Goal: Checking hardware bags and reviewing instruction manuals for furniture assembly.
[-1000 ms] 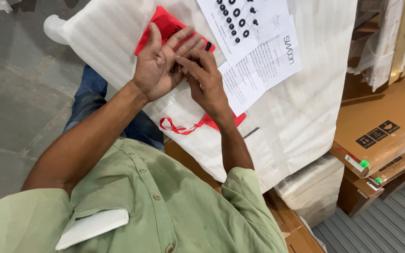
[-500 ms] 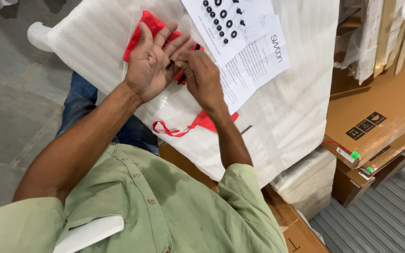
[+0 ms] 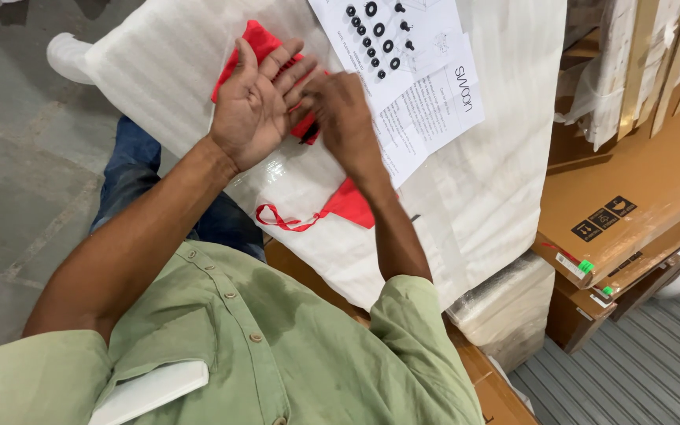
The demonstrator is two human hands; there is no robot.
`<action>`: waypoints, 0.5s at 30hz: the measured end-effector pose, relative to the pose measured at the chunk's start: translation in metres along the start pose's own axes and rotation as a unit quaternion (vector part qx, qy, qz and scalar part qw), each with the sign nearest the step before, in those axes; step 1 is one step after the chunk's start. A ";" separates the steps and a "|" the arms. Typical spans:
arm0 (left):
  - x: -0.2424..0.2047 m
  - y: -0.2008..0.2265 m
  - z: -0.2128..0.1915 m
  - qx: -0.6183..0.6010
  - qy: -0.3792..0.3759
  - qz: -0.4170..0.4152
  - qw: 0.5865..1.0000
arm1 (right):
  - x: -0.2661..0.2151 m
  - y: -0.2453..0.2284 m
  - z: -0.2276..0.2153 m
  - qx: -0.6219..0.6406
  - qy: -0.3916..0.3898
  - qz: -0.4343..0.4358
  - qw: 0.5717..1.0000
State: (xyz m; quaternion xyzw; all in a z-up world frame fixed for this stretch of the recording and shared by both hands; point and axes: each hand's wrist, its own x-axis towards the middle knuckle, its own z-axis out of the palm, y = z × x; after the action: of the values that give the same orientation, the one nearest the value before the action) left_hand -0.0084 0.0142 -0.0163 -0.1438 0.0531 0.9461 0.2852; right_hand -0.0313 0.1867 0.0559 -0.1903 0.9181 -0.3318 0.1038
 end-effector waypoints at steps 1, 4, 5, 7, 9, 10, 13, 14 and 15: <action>-0.002 0.001 0.000 -0.001 0.000 0.000 1.000 | 0.003 0.007 -0.008 0.000 0.000 0.000 1.000; -0.006 0.006 0.002 0.002 0.001 0.004 1.000 | 0.009 0.032 -0.031 0.032 0.085 0.053 0.994; -0.008 0.007 0.003 0.008 0.003 0.003 1.000 | 0.009 0.044 -0.037 0.048 0.107 0.098 0.988; -0.010 0.008 0.004 0.014 0.005 0.003 1.000 | 0.006 0.057 -0.041 0.063 0.128 0.142 0.980; -0.012 0.007 0.005 0.070 0.042 0.012 0.997 | 0.003 0.061 -0.039 0.127 0.135 0.215 0.959; -0.012 0.003 0.005 0.069 0.044 0.013 0.997 | 0.001 0.055 -0.033 0.128 0.133 0.215 0.959; -0.015 -0.003 0.017 0.254 0.087 0.070 0.961 | -0.004 0.027 -0.015 0.129 0.088 0.141 0.978; -0.015 -0.001 0.029 0.349 0.108 0.106 0.925 | -0.004 0.013 -0.010 0.105 0.070 0.100 0.987; -0.017 0.001 0.040 0.442 0.129 0.140 0.877 | -0.004 -0.001 -0.003 0.081 0.054 0.060 0.993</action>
State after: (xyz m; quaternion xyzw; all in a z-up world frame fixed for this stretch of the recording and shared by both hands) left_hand -0.0054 0.0116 0.0274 -0.1142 0.5215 0.8275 0.1740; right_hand -0.0282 0.1893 0.0592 -0.1072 0.9021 -0.4084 0.0894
